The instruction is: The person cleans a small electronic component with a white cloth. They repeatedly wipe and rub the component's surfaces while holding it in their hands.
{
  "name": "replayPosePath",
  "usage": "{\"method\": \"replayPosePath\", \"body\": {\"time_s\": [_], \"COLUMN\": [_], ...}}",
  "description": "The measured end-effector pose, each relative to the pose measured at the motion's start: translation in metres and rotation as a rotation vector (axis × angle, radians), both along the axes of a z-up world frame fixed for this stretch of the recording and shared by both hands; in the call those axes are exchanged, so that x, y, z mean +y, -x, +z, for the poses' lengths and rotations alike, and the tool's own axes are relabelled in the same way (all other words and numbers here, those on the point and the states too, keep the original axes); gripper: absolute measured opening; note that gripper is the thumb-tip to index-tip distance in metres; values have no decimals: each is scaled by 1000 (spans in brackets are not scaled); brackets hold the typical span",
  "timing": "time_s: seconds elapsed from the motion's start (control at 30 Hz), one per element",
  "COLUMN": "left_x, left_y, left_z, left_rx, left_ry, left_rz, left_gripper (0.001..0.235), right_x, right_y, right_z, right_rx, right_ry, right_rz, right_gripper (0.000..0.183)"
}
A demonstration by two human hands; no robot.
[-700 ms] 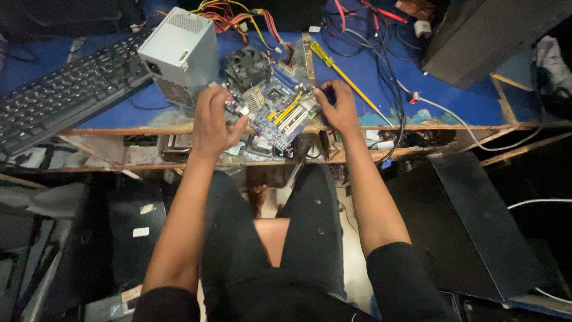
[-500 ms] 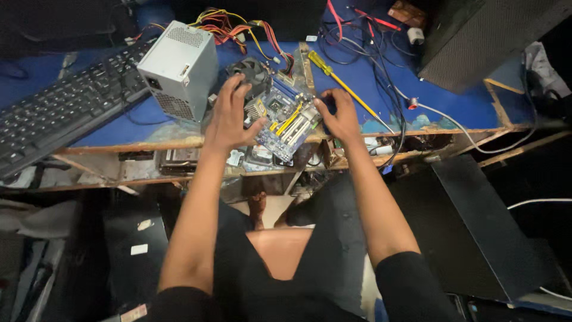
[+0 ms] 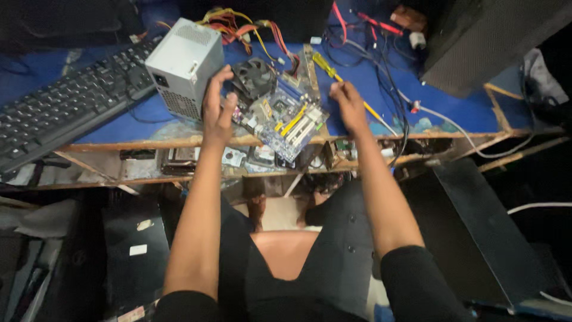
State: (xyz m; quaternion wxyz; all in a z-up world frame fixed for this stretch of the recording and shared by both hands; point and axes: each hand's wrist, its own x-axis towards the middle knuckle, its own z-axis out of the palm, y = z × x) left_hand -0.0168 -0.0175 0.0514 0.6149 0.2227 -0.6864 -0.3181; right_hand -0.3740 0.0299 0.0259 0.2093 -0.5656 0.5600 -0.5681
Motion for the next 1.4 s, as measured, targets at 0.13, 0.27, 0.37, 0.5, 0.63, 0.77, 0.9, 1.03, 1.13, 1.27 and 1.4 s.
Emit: {"method": "replayPosePath", "body": {"time_s": [0.13,0.27,0.37,0.5,0.63,0.77,0.9,1.03,1.13,1.27,1.4], "left_x": [2,2,3,8,15,13,12,10,10,12,10], "left_y": [0,1,6,7,7,5,6,6,7,10,12], "left_z": [-3,-3,-3,3,5,6,-2,-1,-1,-7,-3], "left_rx": [-91,-187,-290,-367,-382,-363,-338,-339,-329,-310,-296], "left_ry": [63,157,254,277,301,294,250,251,258,247,281], "left_rz": [47,29,91,147,160,146,125,150,178,205,231], "left_gripper": [51,50,58,62,51,40,37,35,30,20,16], "right_x": [20,37,48,53,57,54,54,52,52,53,45], "right_y": [-18,-30,-42,-54,-58,-57,-52,-54,-54,-52,-43], "right_z": [2,16,24,36,41,41,34,35,39,33,25], "right_rx": [344,577,720,864,883,882,871,870,853,843,725], "right_ry": [90,297,243,171,200,228,249,196,191,183,256], "right_rz": [-92,-28,37,70,85,97,115,74,106,78,66], "right_gripper": [29,35,43,38,31,24,24,20,20,21,18]}}
